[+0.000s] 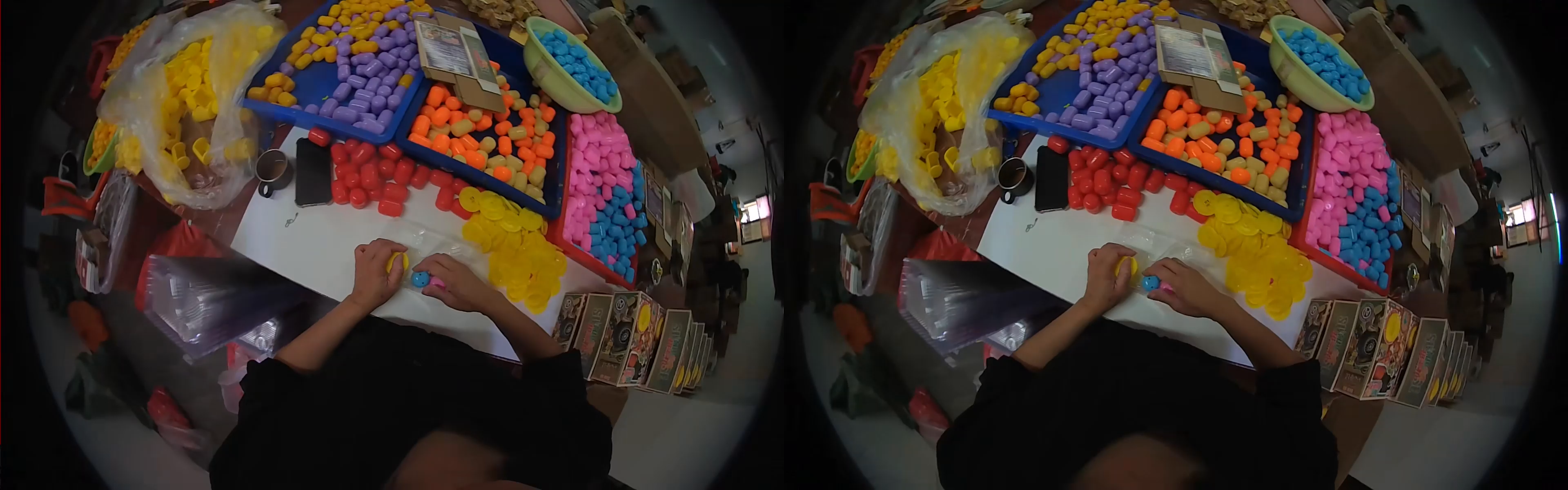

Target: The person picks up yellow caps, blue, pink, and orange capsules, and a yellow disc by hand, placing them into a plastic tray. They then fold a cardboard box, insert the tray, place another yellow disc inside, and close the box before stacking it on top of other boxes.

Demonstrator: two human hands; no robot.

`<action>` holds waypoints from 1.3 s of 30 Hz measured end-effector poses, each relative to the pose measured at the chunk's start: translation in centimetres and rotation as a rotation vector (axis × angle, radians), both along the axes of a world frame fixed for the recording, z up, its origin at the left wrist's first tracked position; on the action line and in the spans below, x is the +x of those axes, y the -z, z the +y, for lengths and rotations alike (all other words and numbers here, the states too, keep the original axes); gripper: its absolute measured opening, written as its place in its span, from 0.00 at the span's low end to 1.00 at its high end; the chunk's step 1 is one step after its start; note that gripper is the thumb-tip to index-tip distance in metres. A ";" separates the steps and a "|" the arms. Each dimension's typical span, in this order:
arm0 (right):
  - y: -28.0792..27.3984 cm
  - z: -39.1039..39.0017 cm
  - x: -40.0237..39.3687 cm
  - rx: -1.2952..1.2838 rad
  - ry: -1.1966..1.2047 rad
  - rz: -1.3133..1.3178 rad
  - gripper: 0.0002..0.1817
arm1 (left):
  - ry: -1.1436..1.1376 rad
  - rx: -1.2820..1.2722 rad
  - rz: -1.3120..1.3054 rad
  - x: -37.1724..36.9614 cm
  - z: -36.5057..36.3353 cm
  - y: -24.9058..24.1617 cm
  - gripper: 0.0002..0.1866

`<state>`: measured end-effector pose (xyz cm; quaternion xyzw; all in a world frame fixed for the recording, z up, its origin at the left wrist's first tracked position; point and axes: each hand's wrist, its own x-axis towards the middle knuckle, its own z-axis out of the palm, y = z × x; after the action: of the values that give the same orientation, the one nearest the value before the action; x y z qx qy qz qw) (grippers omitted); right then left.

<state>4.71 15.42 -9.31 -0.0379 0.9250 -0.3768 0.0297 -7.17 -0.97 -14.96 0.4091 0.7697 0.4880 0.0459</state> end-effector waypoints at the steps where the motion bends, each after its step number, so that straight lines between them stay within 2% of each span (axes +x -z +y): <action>1: 0.2 0.2 0.0 -0.047 -0.012 -0.028 0.16 | 0.010 0.002 0.000 0.2 0.6 0.1 0.09; 5: 1.6 1.6 0.1 -0.167 0.030 -0.131 0.17 | -0.013 -0.006 0.025 0.0 -0.3 -0.3 0.08; 7: 0.4 1.8 0.8 -0.427 0.136 -0.469 0.19 | 0.024 -0.013 0.021 0.1 0.2 -0.4 0.08; 10: 0.6 2.3 0.7 -0.400 0.112 -0.510 0.21 | 0.013 -0.012 0.035 -0.2 0.1 -0.4 0.08; 12: 0.9 2.9 0.8 -0.625 0.096 -0.494 0.24 | 0.041 -0.050 0.005 0.1 0.0 -1.0 0.09; 13: 1.4 2.9 1.2 -0.645 0.113 -0.522 0.24 | 0.059 -0.028 0.011 -0.2 0.1 -1.3 0.11; 15: 1.8 3.1 0.5 -0.756 0.063 -0.373 0.26 | 0.093 0.008 -0.088 -0.2 -0.1 -1.7 0.12; 16: 1.4 3.0 0.1 -0.755 0.059 -0.372 0.26 | 0.119 0.048 -0.170 -0.5 -0.1 -2.1 0.15; 18: 0.1 2.6 -0.5 -0.517 0.043 -0.441 0.26 | 0.095 0.120 -0.137 -1.7 0.2 -3.3 0.16; 19: 0.0 2.6 -0.6 -0.519 0.034 -0.431 0.26 | 0.074 0.192 -0.104 -2.8 0.5 -4.2 0.18; 21: -0.1 2.8 -0.7 -0.239 -0.085 -0.423 0.27 | -0.003 0.205 0.105 -7.1 0.8 -6.4 0.18; 22: -0.5 2.6 -0.7 -0.239 -0.093 -0.406 0.27 | -0.051 0.214 0.240 -9.9 1.3 -7.5 0.17; 24: -1.4 2.3 0.1 -0.185 -0.033 -0.409 0.27 | -0.195 0.207 0.319 -16.1 2.4 -8.7 0.16; 25: -0.3 2.3 1.0 -0.209 -0.004 -0.308 0.30 | -0.256 0.168 0.320 -19.4 2.9 -8.8 0.16; 27: -1.4 1.6 1.6 -0.244 0.042 -0.330 0.32 | -0.309 0.136 0.332 -26.8 4.1 -8.2 0.17; 29: -1.9 1.2 1.9 -0.322 0.115 -0.400 0.38 | -0.411 -0.146 0.544 -34.0 5.2 -5.3 0.24; 30: -2.1 1.0 2.0 -0.320 0.125 -0.383 0.38 | -0.403 -0.135 0.559 -36.3 5.6 -4.3 0.24; 31: -2.4 1.0 2.2 -0.250 0.141 -0.327 0.38 | -0.447 -0.286 0.588 -38.4 6.1 -3.5 0.27; 33: -2.9 1.5 2.6 -0.173 0.174 -0.260 0.37 | -0.472 -0.578 0.551 -41.5 6.7 -3.3 0.36; 35: -3.3 2.8 3.5 -0.265 0.319 -0.166 0.36 | -0.450 -0.665 0.408 -42.4 7.1 -4.0 0.40; 37: -4.4 3.9 4.1 -0.263 0.393 -0.146 0.34 | -0.437 -0.802 0.358 -43.6 7.9 -3.9 0.42; 38: -4.8 4.3 4.1 -0.261 0.440 -0.138 0.32 | -0.415 -0.789 0.369 -44.6 8.5 -3.6 0.42; 39: -4.9 4.7 3.8 -0.256 0.461 -0.133 0.32 | -0.400 -0.847 0.399 -45.5 8.9 -3.2 0.39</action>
<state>8.56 20.12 -4.41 0.1950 0.8501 -0.4892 -0.0012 -52.72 7.96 -11.77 0.2846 0.9570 0.0445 -0.0344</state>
